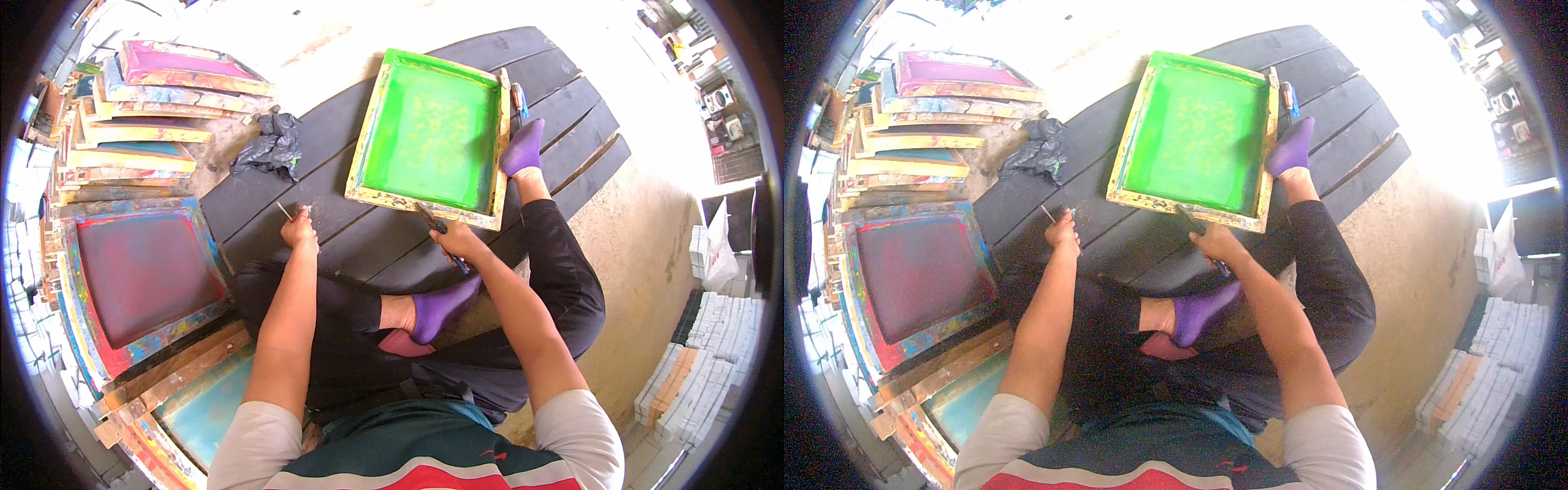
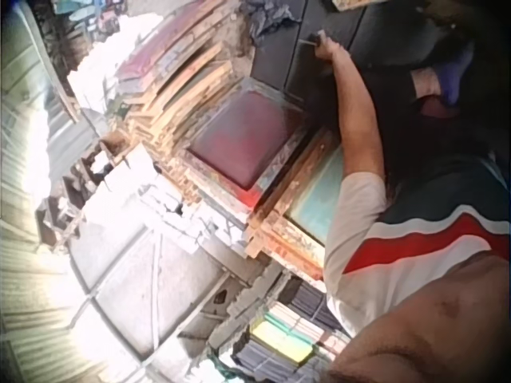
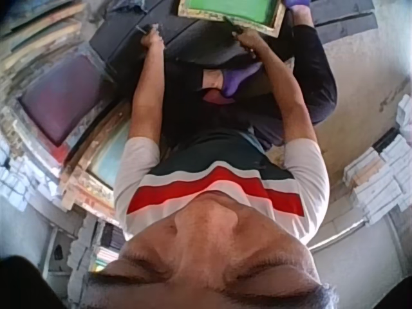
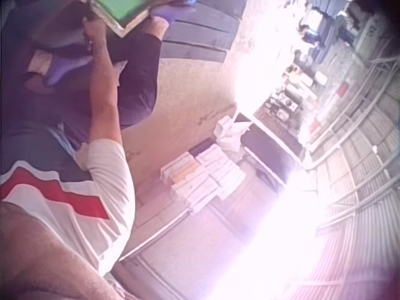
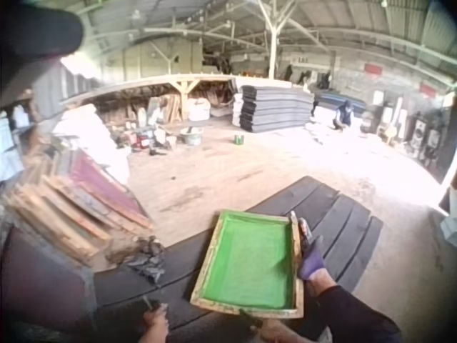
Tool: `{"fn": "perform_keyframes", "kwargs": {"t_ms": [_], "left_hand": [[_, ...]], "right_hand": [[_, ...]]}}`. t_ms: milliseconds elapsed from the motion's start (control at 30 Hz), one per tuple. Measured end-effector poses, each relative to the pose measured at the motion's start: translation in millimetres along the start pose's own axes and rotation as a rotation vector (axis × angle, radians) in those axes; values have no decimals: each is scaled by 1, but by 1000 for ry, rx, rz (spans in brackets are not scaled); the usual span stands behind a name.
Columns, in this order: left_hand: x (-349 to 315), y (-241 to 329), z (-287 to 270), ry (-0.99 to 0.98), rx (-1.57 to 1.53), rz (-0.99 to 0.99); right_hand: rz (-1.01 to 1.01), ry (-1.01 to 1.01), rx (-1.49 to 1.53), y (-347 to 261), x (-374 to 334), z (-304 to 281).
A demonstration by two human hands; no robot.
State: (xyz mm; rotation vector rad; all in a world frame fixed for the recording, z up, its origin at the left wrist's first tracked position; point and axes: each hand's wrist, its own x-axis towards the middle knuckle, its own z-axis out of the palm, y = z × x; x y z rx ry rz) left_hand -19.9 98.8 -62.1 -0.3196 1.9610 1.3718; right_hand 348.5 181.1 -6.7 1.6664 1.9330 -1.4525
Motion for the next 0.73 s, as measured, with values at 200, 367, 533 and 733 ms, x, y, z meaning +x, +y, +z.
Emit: {"fn": "perform_keyframes", "kwargs": {"t_ms": [200, 367, 533, 733], "left_hand": [[-15, -15, 1, -35, 2, 47], [-69, -31, 15, -140, -14, 88], [-106, -49, 13, -368, 65, 39], [-134, -48, 24, -712, 142, -55]], "right_hand": [[33, 297, -255, -16, -13, 32], [-18, 452, -338, 0, -13, 45], [-89, 406, -388, -3, -19, 36], [-271, 358, -459, -12, -35, 42]]}}
